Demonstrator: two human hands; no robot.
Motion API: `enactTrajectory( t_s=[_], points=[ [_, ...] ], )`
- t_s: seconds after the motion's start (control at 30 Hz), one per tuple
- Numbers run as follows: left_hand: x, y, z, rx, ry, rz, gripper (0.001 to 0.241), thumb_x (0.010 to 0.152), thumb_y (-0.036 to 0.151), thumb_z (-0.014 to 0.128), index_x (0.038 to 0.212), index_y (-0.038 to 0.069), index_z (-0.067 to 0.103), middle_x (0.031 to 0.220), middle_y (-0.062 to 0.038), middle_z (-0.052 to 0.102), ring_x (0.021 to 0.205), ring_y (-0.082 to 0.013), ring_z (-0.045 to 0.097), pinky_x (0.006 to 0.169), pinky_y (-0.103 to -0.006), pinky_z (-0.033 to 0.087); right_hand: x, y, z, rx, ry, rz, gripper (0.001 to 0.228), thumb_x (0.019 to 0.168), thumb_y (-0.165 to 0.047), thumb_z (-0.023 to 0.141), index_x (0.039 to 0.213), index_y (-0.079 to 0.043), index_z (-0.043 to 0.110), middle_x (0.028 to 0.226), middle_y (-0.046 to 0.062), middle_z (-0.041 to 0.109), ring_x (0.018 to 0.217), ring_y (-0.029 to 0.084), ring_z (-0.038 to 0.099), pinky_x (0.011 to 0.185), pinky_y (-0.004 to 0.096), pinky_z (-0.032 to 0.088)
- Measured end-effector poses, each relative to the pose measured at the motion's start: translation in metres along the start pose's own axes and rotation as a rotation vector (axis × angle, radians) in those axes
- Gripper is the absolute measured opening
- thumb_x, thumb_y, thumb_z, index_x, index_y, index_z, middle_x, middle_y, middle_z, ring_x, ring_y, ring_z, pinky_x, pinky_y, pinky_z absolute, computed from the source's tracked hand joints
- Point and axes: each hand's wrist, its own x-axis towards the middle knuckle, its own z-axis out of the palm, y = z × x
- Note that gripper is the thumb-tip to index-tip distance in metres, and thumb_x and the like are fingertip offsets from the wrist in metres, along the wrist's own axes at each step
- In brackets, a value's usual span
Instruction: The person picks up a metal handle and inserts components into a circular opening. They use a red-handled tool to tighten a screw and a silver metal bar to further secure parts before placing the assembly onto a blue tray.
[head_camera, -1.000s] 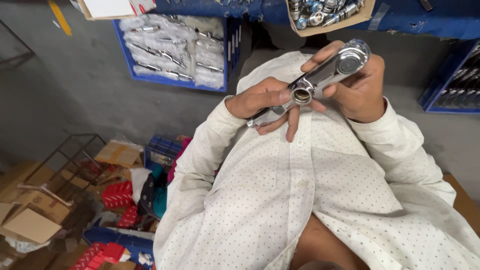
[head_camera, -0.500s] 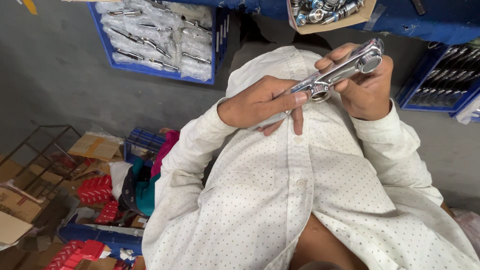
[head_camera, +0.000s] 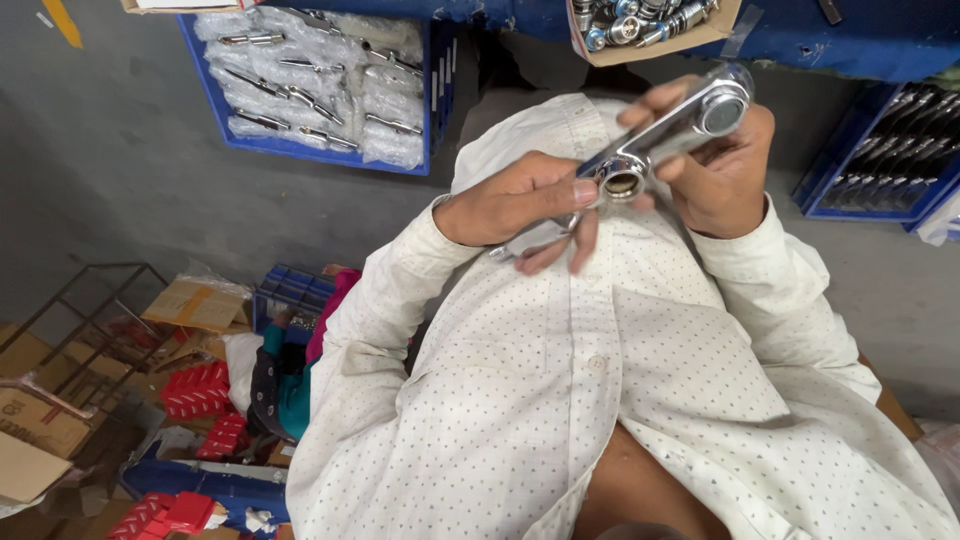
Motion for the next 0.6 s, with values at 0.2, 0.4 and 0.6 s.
enactTrajectory(
  t_s=[0.2, 0.4, 0.6],
  points=[
    [-0.020, 0.002, -0.031, 1.604, 0.971, 0.496, 0.066, 0.083, 0.005, 0.078, 0.144, 0.011, 0.052, 0.091, -0.005, 0.060, 0.079, -0.0209, 0.056, 0.064, -0.0382, 0.048, 0.014, -0.010, -0.007, -0.403, 0.267, -0.056, 0.029, 0.113, -0.017, 0.071, 0.130, 0.003, 0.060, 0.117, 0.013, 0.070, 0.089, 0.015, 0.070, 0.077, 0.026, 0.059],
    [-0.045, -0.026, -0.076, 1.280, 1.314, 0.457, 0.063, 0.091, -0.002, 0.071, 0.149, 0.007, 0.049, 0.115, -0.015, 0.068, 0.065, -0.0162, 0.050, 0.060, -0.0314, 0.047, 0.009, -0.001, -0.031, -0.294, 0.347, -0.072, 0.021, 0.119, -0.014, 0.068, 0.127, 0.004, 0.059, 0.114, 0.015, 0.072, 0.085, 0.014, 0.069, 0.076, 0.026, 0.058],
    [-0.044, -0.041, -0.049, 0.313, 0.678, 0.249, 0.047, 0.110, 0.010, 0.060, 0.155, -0.001, 0.050, 0.092, -0.007, 0.068, 0.064, -0.0090, 0.057, 0.055, -0.0270, 0.046, 0.025, 0.000, -0.016, -0.374, 0.086, -0.035, 0.040, 0.113, -0.023, 0.069, 0.136, 0.006, 0.057, 0.124, 0.016, 0.067, 0.102, 0.018, 0.070, 0.091, 0.028, 0.058]
  ],
)
